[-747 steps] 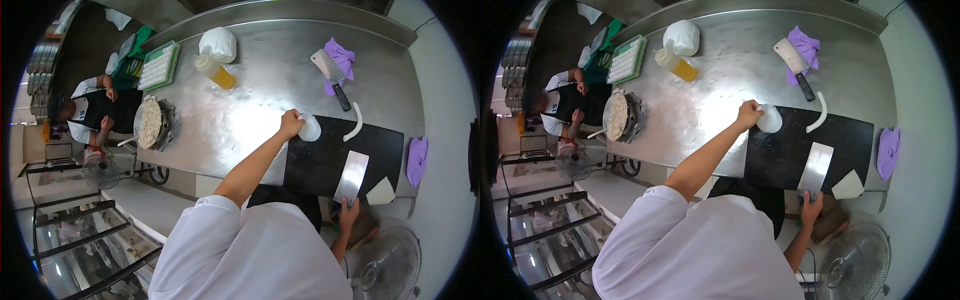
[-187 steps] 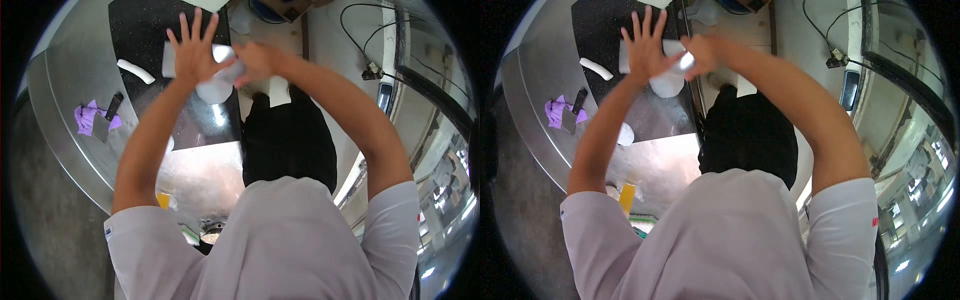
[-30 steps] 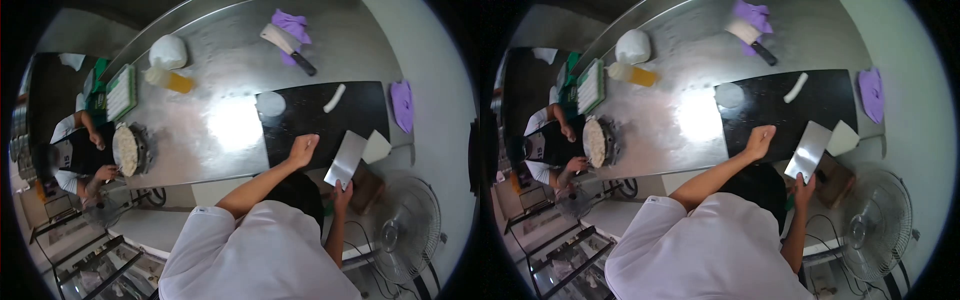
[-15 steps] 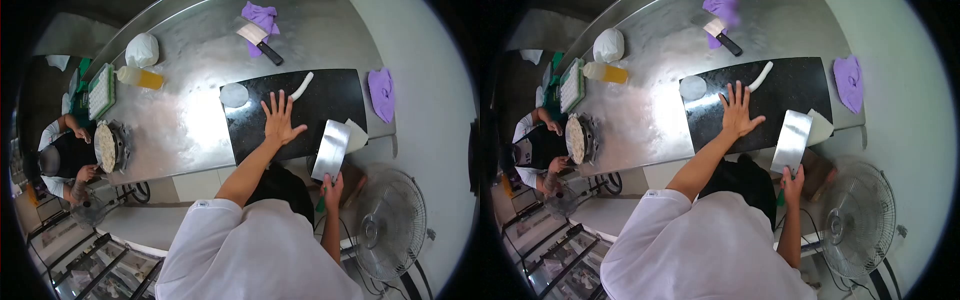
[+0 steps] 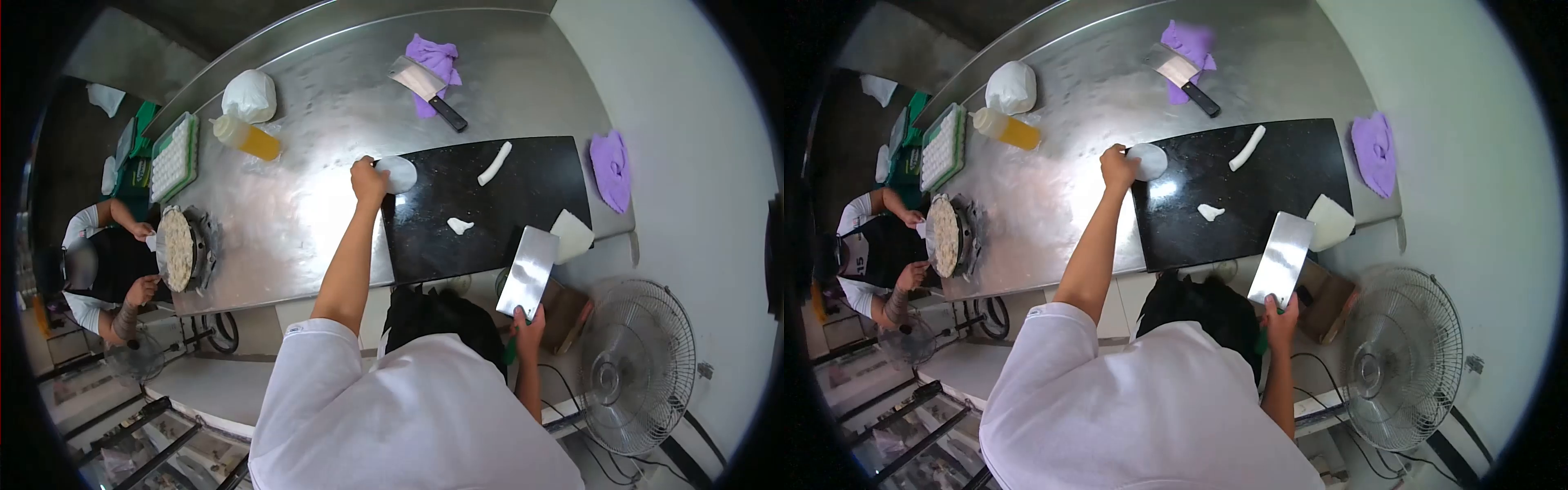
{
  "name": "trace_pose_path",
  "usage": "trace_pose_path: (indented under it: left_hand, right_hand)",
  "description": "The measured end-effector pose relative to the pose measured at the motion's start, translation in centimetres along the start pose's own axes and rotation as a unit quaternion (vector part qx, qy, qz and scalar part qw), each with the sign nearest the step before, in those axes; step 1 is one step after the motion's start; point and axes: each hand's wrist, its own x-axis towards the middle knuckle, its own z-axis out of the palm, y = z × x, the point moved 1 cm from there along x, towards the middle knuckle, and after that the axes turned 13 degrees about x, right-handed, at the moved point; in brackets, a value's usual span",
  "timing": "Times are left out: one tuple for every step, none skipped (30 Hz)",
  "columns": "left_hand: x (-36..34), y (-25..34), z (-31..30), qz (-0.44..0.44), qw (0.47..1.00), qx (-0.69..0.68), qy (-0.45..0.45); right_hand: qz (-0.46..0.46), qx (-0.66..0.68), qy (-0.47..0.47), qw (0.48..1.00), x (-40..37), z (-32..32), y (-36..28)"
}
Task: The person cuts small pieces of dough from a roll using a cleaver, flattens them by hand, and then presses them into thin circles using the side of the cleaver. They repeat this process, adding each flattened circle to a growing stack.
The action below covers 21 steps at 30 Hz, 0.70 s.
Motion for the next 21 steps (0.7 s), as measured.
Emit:
trace_pose_path:
  left_hand:
    - [0.4, -0.7, 1.0, -0.008, 0.998, -0.043, 0.055]
    - [1.2, -1.3, 2.0, -0.046, 0.994, -0.086, 0.041]
    - [1.2, -1.5, 2.4, -0.038, 0.993, -0.100, 0.055]
    - [1.4, -1.9, 2.9, -0.032, 0.991, -0.112, 0.071]
    - [1.8, -2.3, 3.5, -0.023, 0.989, -0.134, 0.066]
    - [2.2, -2.6, 4.0, -0.017, 0.986, -0.153, 0.064]
    - [2.5, -2.7, 4.2, -0.007, 0.988, -0.156, 0.017]
    - [2.8, -2.8, 4.4, 0.012, 0.987, -0.161, -0.024]
    - [2.3, -2.4, 3.0, 0.012, 0.980, -0.196, -0.042]
    - [1.4, -1.9, 1.2, 0.014, 0.971, -0.232, -0.060]
    - [0.8, -2.1, 0.5, 0.028, 0.965, -0.258, -0.043]
    - [0.2, -2.5, -0.1, 0.046, 0.957, -0.284, -0.026]
    - [-0.2, -3.2, -0.9, 0.040, 0.951, -0.304, -0.033]
    - [-0.7, -4.0, -1.5, 0.036, 0.944, -0.324, -0.041]
    - [-1.0, -5.4, -1.6, 0.009, 0.921, -0.375, -0.101]
    - [-1.4, -6.6, -1.9, 0.006, 0.921, -0.376, -0.100]
    - [-1.8, -8.1, -2.3, -0.050, 0.866, -0.472, -0.158]
    - [-2.1, -9.6, -2.9, -0.103, 0.796, -0.558, -0.211]
    - [-2.6, -11.1, -3.9, -0.104, 0.796, -0.559, -0.207]
    - [-3.3, -12.8, -4.9, -0.159, 0.782, -0.565, -0.210]
    - [-3.5, -14.4, -6.1, -0.213, 0.765, -0.570, -0.211]
  right_hand:
    - [0.010, 0.007, 0.003, 1.000, -0.6, 0.7, -0.4]
    - [0.018, 0.015, 0.003, 1.000, -0.9, 1.6, -0.5]
    - [0.012, 0.012, 0.010, 1.000, -1.0, 2.1, -0.2]
    - [0.011, 0.011, -0.001, 1.000, -1.2, 2.8, -0.2]
    - [0.004, 0.022, 0.017, 1.000, -1.3, 3.4, 0.1]
    - [-0.001, 0.033, 0.032, 0.999, -1.4, 4.1, 0.5]
    - [-0.005, 0.016, 0.023, 1.000, -1.5, 4.6, 0.8]
    - [0.000, 0.013, 0.002, 1.000, -1.4, 5.1, 1.1]
    - [0.008, 0.028, 0.005, 1.000, -1.5, 5.6, 1.4]
    - [0.016, 0.042, 0.011, 0.999, -1.8, 6.3, 1.5]
    - [0.020, 0.038, -0.002, 0.999, -2.1, 7.1, 1.7]
    - [0.013, 0.033, 0.002, 0.999, -2.2, 7.8, 1.8]
    - [0.006, 0.029, 0.007, 1.000, -2.2, 8.5, 2.1]
    - [0.007, 0.027, 0.000, 1.000, -2.2, 9.3, 2.4]
    - [0.002, 0.027, -0.002, 1.000, -2.2, 10.0, 2.6]
    - [-0.002, 0.026, -0.001, 1.000, -2.4, 10.6, 2.7]
    - [-0.002, 0.024, -0.003, 1.000, -2.5, 11.2, 2.8]
    - [0.005, 0.032, 0.001, 0.999, -2.6, 12.2, 2.7]
    - [0.013, 0.040, 0.005, 0.999, -2.7, 13.0, 2.7]
    - [0.014, 0.040, 0.001, 0.999, -2.8, 13.8, 2.7]
    - [0.015, 0.025, 0.015, 0.999, -2.8, 14.5, 2.7]
